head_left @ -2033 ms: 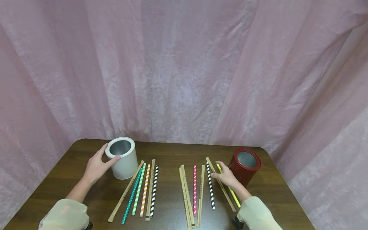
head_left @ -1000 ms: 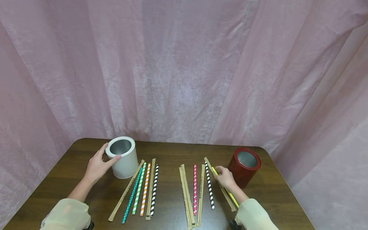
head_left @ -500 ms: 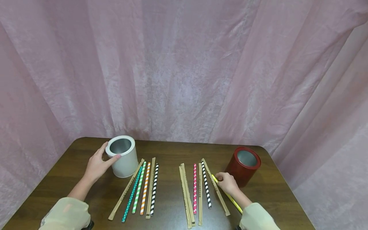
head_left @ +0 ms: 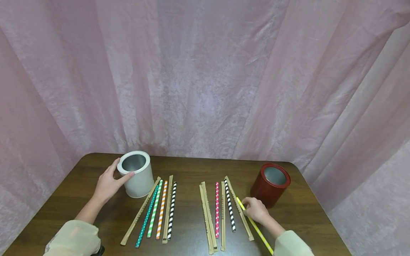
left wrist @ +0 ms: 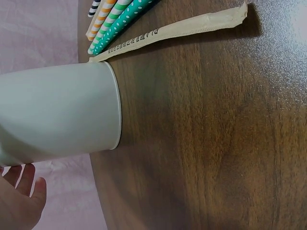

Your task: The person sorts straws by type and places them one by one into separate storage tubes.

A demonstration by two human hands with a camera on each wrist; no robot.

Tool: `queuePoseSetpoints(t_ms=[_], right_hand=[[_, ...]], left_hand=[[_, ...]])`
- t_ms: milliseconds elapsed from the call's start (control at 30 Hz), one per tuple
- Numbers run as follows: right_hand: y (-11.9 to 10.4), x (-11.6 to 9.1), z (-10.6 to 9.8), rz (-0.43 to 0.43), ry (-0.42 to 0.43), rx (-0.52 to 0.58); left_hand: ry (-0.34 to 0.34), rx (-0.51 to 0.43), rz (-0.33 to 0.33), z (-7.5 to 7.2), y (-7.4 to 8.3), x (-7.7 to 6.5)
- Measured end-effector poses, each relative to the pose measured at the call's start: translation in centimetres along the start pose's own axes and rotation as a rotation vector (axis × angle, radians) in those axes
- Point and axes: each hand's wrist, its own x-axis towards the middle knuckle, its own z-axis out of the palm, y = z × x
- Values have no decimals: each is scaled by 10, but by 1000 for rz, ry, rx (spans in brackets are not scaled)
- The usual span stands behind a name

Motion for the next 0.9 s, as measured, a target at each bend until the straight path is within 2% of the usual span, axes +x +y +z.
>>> queuePoseSetpoints(t_ms=[200, 500, 667, 900], right_hand=[[1, 1, -1, -11, -17, 57], [-13, 6, -19, -22, -102, 336], [-24, 13, -29, -28, -154, 411], [-51, 20, -53, -51, -203, 501]], left_hand=[[3, 1, 0, 0, -1, -1], [5, 3, -4, -1, -1, -2], [10, 16, 4, 0, -1, -1], [0, 16, -4, 0, -1, 0]])
